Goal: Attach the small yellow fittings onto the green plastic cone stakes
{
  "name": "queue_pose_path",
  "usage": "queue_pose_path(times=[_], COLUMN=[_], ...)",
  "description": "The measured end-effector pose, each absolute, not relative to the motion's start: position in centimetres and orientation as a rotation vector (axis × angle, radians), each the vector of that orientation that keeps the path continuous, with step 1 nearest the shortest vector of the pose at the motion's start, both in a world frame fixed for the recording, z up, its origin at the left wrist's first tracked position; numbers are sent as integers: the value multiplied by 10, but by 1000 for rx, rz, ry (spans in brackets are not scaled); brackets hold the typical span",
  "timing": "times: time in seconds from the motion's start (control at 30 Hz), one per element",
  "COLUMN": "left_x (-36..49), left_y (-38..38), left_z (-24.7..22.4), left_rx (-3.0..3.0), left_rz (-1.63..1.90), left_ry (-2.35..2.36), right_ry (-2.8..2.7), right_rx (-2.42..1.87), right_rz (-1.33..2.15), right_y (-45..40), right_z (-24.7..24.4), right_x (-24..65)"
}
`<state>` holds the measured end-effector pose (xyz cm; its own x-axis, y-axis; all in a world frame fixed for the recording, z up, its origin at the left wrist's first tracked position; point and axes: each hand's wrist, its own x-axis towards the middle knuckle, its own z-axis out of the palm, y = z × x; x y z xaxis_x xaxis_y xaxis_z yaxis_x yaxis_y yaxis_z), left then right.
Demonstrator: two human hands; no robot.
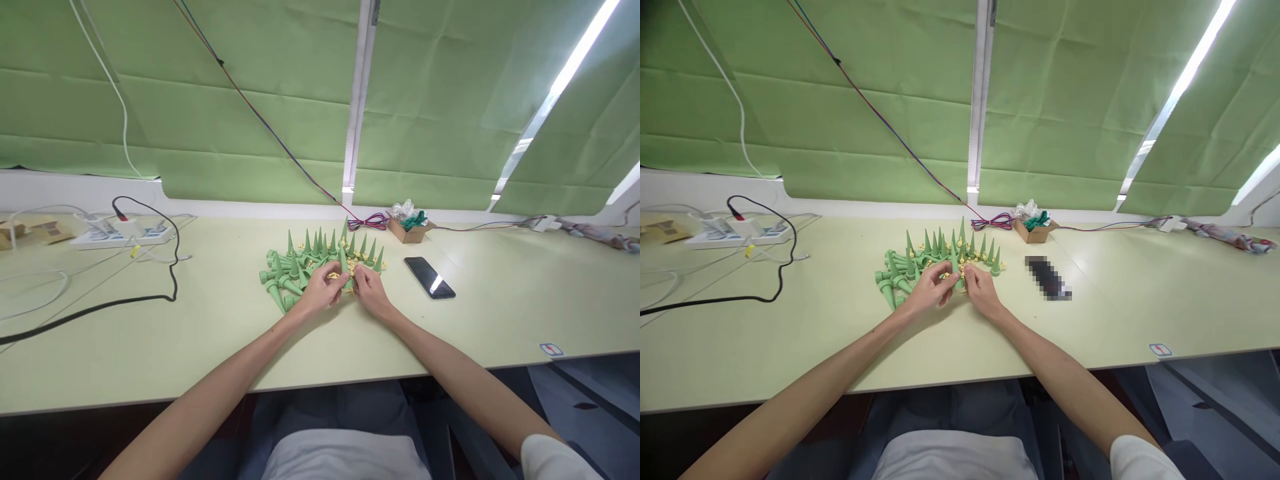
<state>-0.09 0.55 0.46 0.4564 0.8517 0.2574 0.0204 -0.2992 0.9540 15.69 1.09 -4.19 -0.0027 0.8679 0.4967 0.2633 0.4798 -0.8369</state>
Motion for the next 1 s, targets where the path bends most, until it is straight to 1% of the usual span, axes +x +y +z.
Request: queue_pose_path(times=[0.33, 0.6, 0.83, 1.0], left_x=[2, 2, 3, 3], left_y=[3, 3, 1, 0], left_z=[-1, -4, -6, -5], left_rx=[1838, 1978, 2029, 2056], left_rz=[1068, 1115, 1128, 1124], left_ry=[881, 887, 922, 915], right_ry=[-1519, -1455, -1393, -1417], right_rx=[-1062, -1068, -1083, -1111], right_rz=[638, 793, 912, 928], right_y=[9, 12, 9, 8], right_z=[-36, -38, -29, -25], right_x=[157, 155, 152, 152])
